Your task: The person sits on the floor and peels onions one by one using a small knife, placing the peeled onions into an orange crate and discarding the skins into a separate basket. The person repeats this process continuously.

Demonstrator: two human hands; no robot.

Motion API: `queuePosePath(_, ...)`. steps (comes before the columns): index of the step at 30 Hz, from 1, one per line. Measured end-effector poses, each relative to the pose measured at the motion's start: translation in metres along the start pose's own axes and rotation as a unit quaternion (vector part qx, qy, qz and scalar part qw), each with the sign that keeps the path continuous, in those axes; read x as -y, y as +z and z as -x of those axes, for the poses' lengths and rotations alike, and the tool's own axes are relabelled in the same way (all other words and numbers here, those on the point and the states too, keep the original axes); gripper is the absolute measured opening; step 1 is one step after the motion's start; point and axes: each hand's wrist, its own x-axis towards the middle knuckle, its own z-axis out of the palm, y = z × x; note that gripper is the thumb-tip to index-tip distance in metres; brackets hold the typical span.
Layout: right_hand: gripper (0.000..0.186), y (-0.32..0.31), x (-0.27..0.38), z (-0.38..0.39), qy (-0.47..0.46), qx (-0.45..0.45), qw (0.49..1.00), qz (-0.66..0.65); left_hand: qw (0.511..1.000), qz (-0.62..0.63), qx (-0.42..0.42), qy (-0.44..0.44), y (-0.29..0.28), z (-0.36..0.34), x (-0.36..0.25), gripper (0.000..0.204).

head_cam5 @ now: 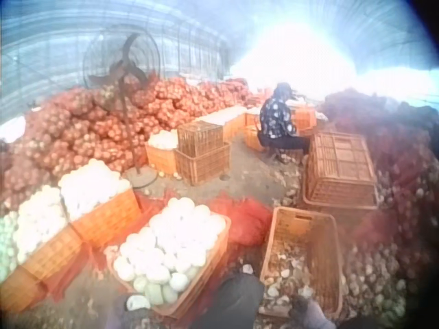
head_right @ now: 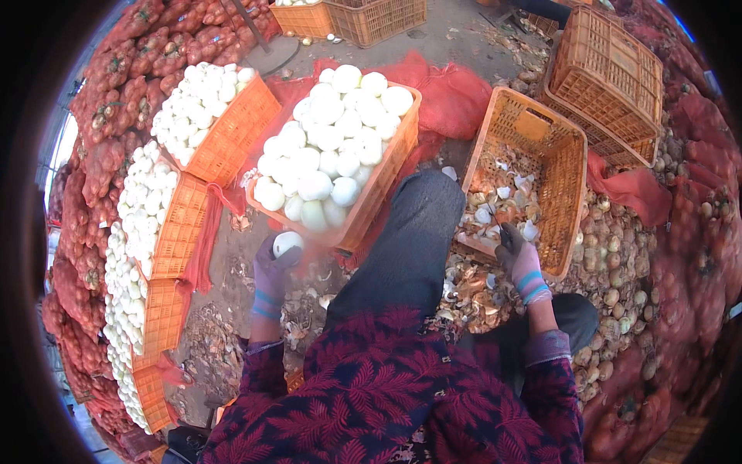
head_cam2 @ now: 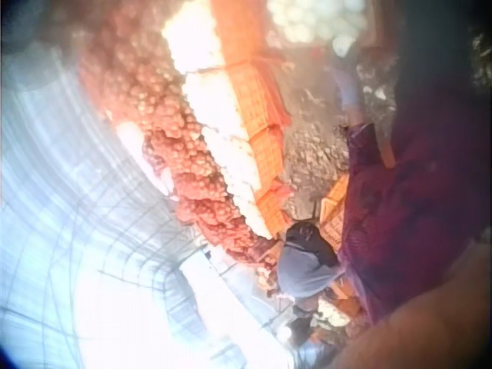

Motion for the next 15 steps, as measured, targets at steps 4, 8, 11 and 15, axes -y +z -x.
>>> queuePosePath(4, 0.06, 0.006, -0.011, -0.013, 0.022, -0.035, 0.998, 0.051, 0.992, -0.052, 0.002, 0.117, 0.019, -0.069, 0.018, 0.059)
queuePosePath(8, 0.059, 0.0, -0.025, -0.03, 0.071, -0.104, 0.992, 0.029, 0.98, -0.084, -0.004, 0.181, 0.043, -0.106, 0.005, 0.063)
queuePosePath(11, 0.056, 0.0, -0.049, -0.051, 0.068, -0.157, 0.984, 0.045, 0.985, -0.095, 0.011, 0.146, 0.046, -0.128, -0.002, 0.065)
queuePosePath(15, 0.057, 0.017, -0.053, -0.072, 0.103, -0.155, 0.982, 0.019, 0.981, -0.102, -0.008, 0.166, 0.053, -0.152, -0.011, 0.068)
